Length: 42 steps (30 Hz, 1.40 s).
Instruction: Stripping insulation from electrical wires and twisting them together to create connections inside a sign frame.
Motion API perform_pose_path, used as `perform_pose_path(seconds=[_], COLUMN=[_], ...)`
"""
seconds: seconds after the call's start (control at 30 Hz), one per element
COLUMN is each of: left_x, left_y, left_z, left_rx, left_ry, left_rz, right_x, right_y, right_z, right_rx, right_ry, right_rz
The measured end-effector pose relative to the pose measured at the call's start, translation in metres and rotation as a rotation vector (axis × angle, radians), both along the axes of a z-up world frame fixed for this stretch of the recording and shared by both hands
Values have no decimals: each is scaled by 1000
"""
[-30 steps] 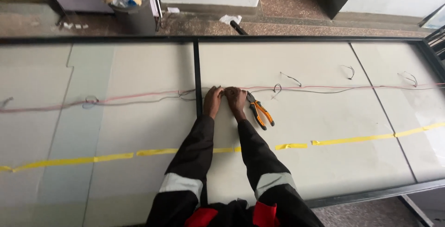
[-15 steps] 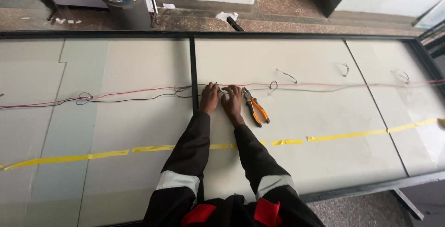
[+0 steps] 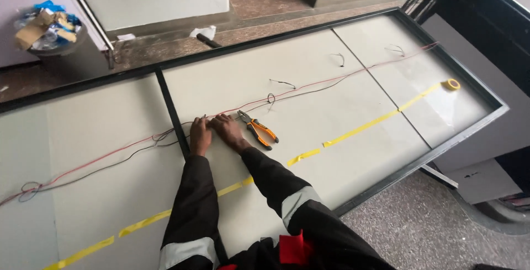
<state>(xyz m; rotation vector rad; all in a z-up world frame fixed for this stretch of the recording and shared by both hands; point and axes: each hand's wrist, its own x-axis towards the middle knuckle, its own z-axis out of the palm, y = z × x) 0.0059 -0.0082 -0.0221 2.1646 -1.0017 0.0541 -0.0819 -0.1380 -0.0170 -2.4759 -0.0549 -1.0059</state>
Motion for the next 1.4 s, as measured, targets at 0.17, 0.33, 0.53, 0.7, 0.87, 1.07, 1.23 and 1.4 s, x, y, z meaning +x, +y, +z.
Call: perform_pose_path(seconds=[0.17,0.33,0.53,0.7,0.87,1.07,1.23,1.4], left_x=[-9,-7,2,-4,-9,-8,-11,-5], left_y=[7,3,13,5,5,10,9,7], left_z=[15,12,7,4,11,7,11,3], left_rx=[-13,-229,-342,-255,-236,-241,-247,-225], left_ry=[125,62,238,167,188,203,199,196], left_rz=[61,76,89,134,170,93,70,89], right_x=[6,37,45,10,8,8,19,12], right_y=[0,-47,-31,-9,-5,-4,-17,-15], right_z=[2,-23,-18,-14,-14,-3,-10,-2], right_rx=[320,165,-14,510,410,397,360,306], right_ry=[110,444,483,123,99,241,379,465], right_rz=[-21,-26,-79,-149,-151,-76,-18,17])
